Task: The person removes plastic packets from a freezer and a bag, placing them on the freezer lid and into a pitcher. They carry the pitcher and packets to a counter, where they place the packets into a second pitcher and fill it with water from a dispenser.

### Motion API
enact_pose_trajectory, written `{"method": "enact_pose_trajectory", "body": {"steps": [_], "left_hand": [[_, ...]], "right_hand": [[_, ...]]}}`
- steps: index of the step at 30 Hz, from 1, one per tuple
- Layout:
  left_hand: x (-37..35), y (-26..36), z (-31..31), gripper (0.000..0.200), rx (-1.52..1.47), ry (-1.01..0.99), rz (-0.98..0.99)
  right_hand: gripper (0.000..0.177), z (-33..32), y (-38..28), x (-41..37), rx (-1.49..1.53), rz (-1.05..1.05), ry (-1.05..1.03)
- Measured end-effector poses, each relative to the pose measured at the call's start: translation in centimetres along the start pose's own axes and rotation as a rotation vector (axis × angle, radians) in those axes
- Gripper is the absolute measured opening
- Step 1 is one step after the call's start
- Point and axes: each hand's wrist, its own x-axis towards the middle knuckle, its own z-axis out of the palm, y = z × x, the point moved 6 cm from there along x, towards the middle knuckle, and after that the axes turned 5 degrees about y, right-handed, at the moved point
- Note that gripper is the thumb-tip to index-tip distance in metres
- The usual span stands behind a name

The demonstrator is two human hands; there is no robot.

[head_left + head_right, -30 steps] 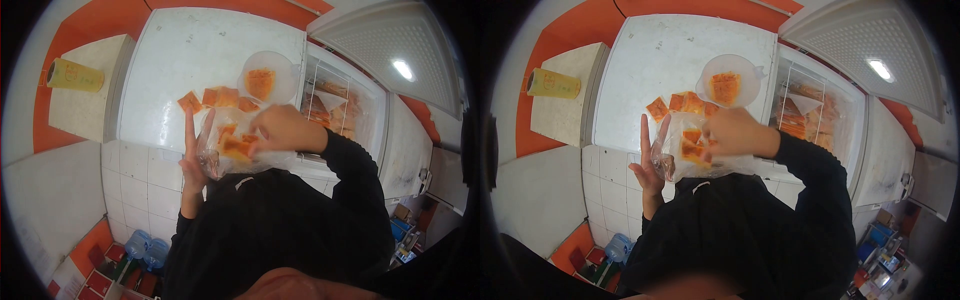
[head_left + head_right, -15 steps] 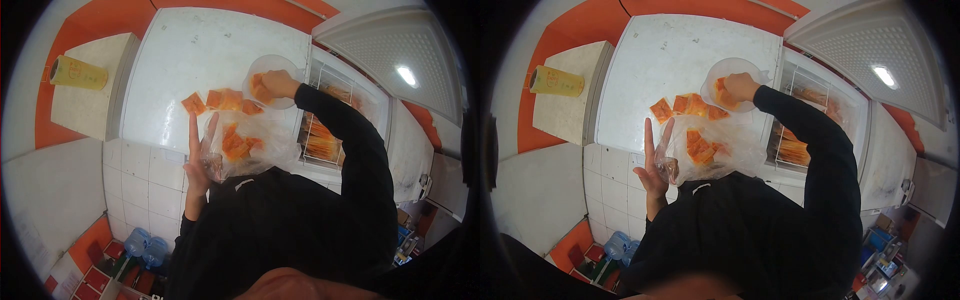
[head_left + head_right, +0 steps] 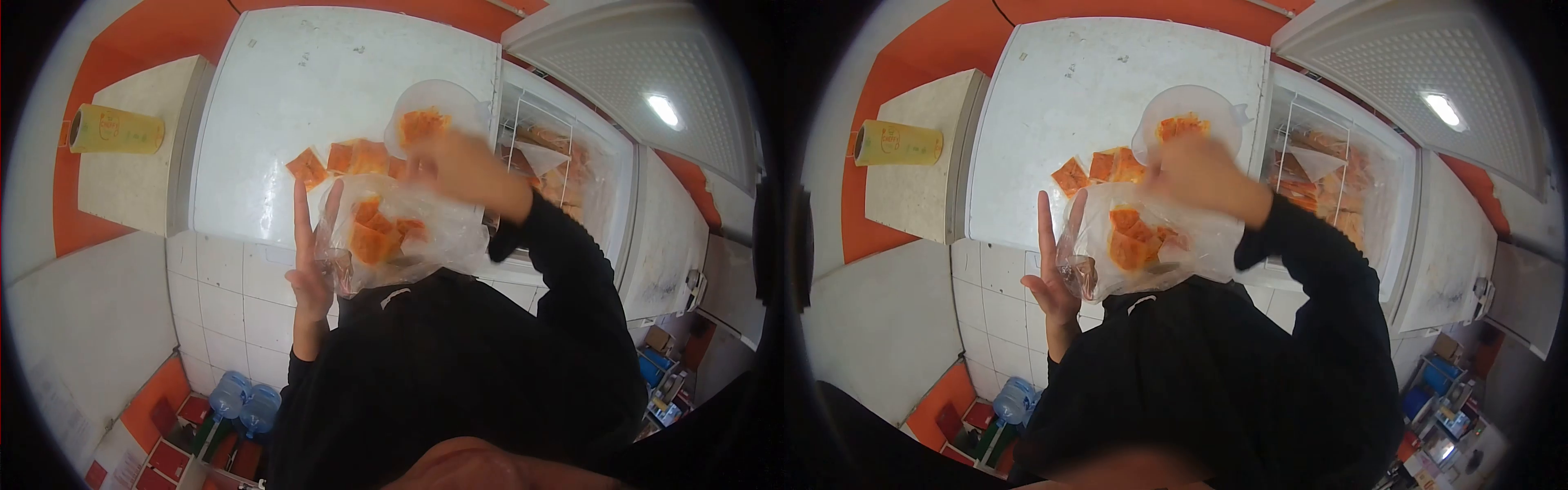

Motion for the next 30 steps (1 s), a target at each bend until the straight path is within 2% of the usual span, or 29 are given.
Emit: {"method": "enact_pose_trajectory", "body": {"steps": [2, 4, 6, 13, 16, 19, 25, 28, 30], "left_hand": [[-0.4, -0.5, -0.4, 0.123, -0.017, 0.005, -0.026], [-0.5, -0.6, -0.5, 0.124, -0.028, 0.006, -0.032], [-0.5, -0.7, -0.2, 0.125, -0.037, 0.017, -0.02], [-0.5, -0.6, -0.3, 0.125, 0.001, 0.027, -0.043], [-0.1, -0.9, -0.2, 0.125, -0.002, 0.012, -0.027], [0.1, -1.2, -0.4, 0.124, 0.012, -0.026, -0.034], [0.0, -0.8, 0.4, 0.123, -0.005, -0.023, -0.016], [-0.4, -0.8, 0.1, 0.123, 0.005, 0.0, -0.017], [-0.5, -0.7, 0.1, 0.124, -0.016, 0.031, -0.012]], "right_hand": [[0.016, -0.3, 4.9, 3.9, -0.312, 0.143, 0.114], [0.015, 3.0, 10.1, 6.3, -0.552, 0.024, 0.134], [0.014, 6.1, 13.3, 7.2, -0.577, -0.022, 0.085], [0.016, 5.2, 11.6, 7.0, -0.599, -0.03, -0.056], [0.017, 4.9, 12.4, 6.8, -0.464, 0.016, -0.093], [0.014, 4.4, 11.3, 6.3, -0.373, -0.173, 0.112], [0.021, 8.1, 11.6, 7.2, -0.673, -0.357, 0.053], [0.025, 5.9, 10.8, 7.1, -0.452, -0.241, -0.197], [0.024, 1.9, 8.9, 6.3, -0.358, -0.175, -0.08]]}}
